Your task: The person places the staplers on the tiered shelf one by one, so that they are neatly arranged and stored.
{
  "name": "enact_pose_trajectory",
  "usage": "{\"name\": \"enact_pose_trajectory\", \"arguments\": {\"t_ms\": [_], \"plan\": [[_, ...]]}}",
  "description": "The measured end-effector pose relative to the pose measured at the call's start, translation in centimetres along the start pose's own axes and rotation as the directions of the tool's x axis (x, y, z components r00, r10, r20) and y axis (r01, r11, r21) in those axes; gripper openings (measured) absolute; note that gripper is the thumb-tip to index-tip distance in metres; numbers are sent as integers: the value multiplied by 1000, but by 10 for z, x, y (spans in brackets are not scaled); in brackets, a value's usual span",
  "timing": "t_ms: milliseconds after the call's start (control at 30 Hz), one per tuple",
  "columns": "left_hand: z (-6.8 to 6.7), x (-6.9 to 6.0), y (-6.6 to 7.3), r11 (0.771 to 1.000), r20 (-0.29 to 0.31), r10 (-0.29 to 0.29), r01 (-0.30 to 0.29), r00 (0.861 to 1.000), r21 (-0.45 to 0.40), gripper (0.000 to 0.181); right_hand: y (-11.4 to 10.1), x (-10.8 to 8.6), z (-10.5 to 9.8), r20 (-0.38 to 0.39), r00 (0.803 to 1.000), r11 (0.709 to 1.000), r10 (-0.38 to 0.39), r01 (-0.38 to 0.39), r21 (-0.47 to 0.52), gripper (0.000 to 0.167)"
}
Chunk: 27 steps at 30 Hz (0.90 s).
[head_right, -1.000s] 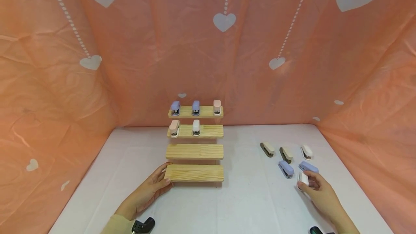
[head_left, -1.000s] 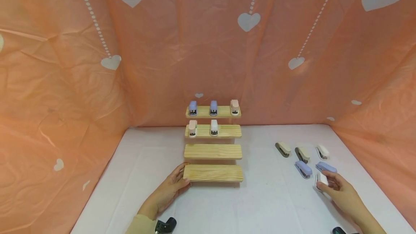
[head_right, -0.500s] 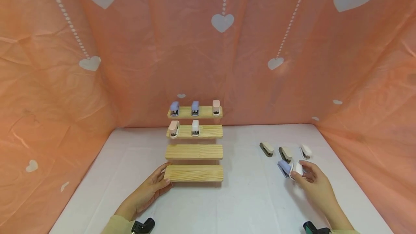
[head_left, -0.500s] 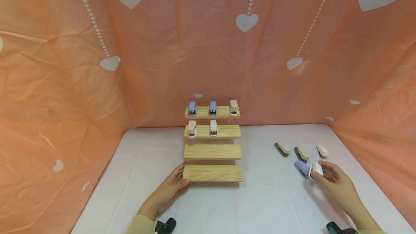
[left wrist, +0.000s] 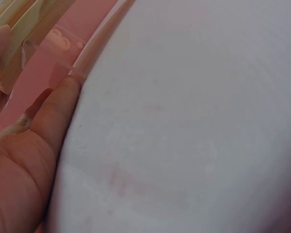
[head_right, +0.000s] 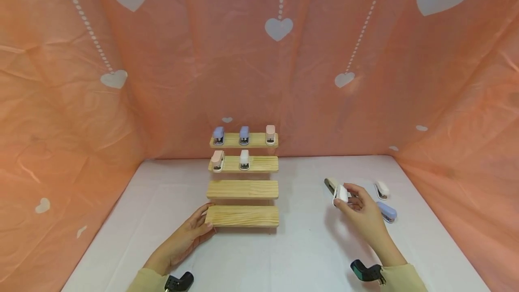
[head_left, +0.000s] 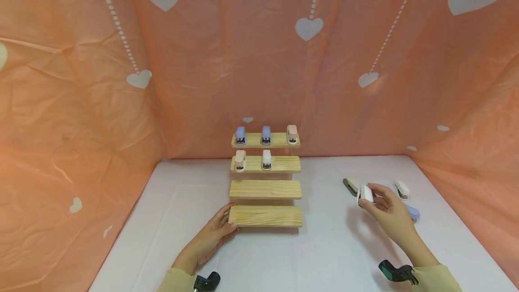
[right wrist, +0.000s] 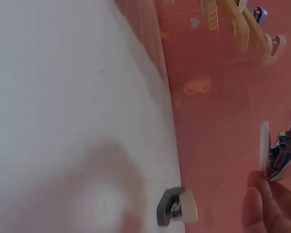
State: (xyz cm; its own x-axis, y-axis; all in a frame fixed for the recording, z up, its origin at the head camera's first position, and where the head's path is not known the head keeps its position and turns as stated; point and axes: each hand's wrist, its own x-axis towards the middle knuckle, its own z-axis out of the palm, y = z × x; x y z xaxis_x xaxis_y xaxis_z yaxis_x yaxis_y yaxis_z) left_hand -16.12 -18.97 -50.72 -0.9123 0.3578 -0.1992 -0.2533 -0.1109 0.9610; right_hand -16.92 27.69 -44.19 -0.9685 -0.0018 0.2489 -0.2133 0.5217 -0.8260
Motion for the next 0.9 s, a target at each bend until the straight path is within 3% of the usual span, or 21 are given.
{"name": "enact_pose_trajectory", "arguments": {"t_ms": [300, 667, 900], "plan": [[1, 0, 0, 1000, 3, 10, -10, 1000, 2, 75, -19, 21, 23, 17, 999, 996, -40, 41, -75, 58], [1, -1, 1, 1000, 2, 17, -17, 1000, 1, 74, -56, 55, 54, 36, 986, 987, -161, 161, 6, 56], [1, -1, 1, 1000, -3, 8, -8, 1000, -5, 74, -79, 70, 72, 76, 981, 982, -177, 170, 84, 60]]}}
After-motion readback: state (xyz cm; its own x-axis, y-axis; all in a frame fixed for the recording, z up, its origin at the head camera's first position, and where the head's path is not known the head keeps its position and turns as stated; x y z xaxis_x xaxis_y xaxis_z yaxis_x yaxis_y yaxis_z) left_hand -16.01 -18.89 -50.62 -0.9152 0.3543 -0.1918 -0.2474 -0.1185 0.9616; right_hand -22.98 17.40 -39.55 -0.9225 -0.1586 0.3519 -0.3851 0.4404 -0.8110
